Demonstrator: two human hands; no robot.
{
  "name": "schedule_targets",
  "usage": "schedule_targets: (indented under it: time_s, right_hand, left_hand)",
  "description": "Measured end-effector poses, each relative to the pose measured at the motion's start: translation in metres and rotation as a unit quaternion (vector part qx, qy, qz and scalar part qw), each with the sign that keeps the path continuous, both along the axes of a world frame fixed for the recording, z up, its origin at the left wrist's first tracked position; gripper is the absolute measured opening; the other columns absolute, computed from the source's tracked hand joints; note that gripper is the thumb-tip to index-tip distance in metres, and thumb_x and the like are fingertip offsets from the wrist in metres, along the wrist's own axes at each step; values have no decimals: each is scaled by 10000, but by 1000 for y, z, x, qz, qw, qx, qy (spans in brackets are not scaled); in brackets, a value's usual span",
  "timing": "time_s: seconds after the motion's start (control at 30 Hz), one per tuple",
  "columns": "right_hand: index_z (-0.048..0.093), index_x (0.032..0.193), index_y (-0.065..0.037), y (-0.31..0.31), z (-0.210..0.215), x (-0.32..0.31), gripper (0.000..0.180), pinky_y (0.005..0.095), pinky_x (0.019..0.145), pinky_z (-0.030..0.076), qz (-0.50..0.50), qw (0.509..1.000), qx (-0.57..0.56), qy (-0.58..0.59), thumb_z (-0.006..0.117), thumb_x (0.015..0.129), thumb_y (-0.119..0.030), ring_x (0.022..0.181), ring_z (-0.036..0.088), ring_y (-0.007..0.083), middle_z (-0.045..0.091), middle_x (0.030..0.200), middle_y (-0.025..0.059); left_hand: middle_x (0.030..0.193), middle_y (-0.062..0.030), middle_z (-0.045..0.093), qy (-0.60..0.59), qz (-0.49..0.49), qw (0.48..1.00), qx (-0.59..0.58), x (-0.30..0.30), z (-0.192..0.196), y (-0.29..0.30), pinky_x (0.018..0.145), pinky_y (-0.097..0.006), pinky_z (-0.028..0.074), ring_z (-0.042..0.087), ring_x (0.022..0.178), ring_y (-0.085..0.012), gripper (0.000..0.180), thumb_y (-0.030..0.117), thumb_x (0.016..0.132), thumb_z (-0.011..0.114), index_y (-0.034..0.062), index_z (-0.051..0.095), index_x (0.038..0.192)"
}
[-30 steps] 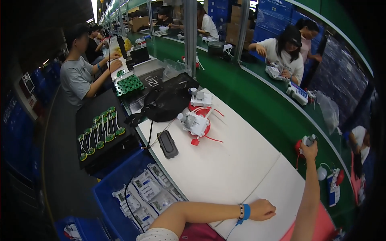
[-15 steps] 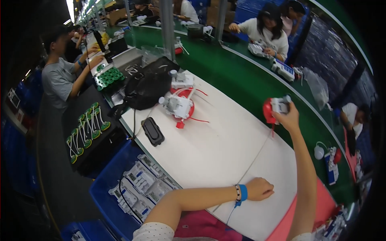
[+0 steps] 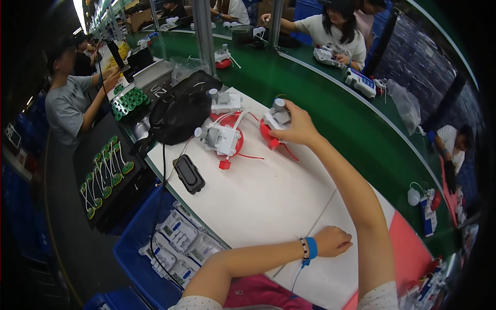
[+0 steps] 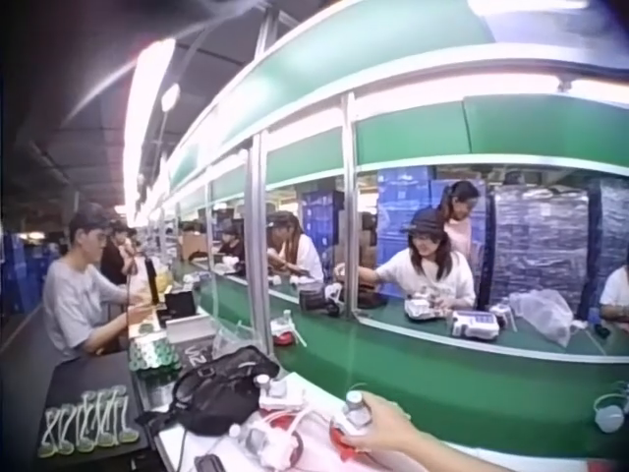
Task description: Assembling a mechanical toy on a factory production line by connecting wires to a circuit board and fitting plastic parts.
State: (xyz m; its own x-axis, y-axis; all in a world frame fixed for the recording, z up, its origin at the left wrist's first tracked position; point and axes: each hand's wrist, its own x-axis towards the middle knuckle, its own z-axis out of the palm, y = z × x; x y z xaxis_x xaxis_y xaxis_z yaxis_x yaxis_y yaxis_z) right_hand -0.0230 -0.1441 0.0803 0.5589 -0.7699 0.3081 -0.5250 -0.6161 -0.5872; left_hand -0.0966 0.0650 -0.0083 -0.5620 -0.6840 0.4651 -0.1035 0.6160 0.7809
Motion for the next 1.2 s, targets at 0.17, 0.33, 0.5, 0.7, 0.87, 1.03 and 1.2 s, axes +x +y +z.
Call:
schedule_targets:
  time_s: [0.17,0.33,0.5,0.7,0.87,1.03,1.2]
  right_hand:
    - [359,1238,-22,-21,-13,33,849,315,911,386,-11,999,-1,31,754,530,-275,1071,477,287,462,1196,167]
    - [344,1252,-23,-26,-18,43,834,324,936,366,-1,999,41,28,763,569,-255,1097,464,290,445,1213,183]
    - [335,1261,-3,-27,-14,41,834,351,935,361,13,996,35,80,712,612,-367,1111,433,310,434,1223,189]
    - [388,1232,-12,-15,-13,19,758,356,954,339,32,997,10,69,681,642,-388,1135,404,311,415,1243,174]
    - [446,1172,-28,3,-10,-15,603,358,931,354,30,993,-111,37,663,677,-296,1105,422,309,436,1222,154]
    - [504,1082,-37,58,1,-51,424,363,864,388,154,972,-164,63,627,715,-209,1015,479,294,504,1134,136]
    - [551,1026,-31,123,-12,-112,375,368,864,390,185,972,-73,125,621,720,-237,1008,493,290,534,1101,141]
  left_hand:
    - [582,-130,534,-17,-8,1000,5,-5,-4,0,521,-421,411,525,555,-325,112,143,752,517,47,513,693]
    - [588,-142,538,71,46,996,-11,-22,-26,0,523,-435,406,528,564,-333,94,147,735,512,53,515,732]
    - [605,-141,545,23,14,1000,0,-15,-20,0,523,-444,398,526,570,-334,108,152,753,501,52,512,713]
    - [607,-131,538,-26,-18,999,20,-1,3,-1,508,-410,416,519,544,-326,92,142,760,515,50,516,753]
    - [547,-102,518,-9,0,1000,-4,-4,-1,-2,494,-396,404,513,512,-302,114,142,766,521,60,521,686]
    - [532,-106,510,13,23,1000,12,0,3,-3,491,-387,398,510,502,-298,191,160,767,539,53,516,610]
    - [688,-139,584,-44,36,993,108,1,5,-7,605,-373,427,563,653,-277,173,207,773,532,46,586,742]
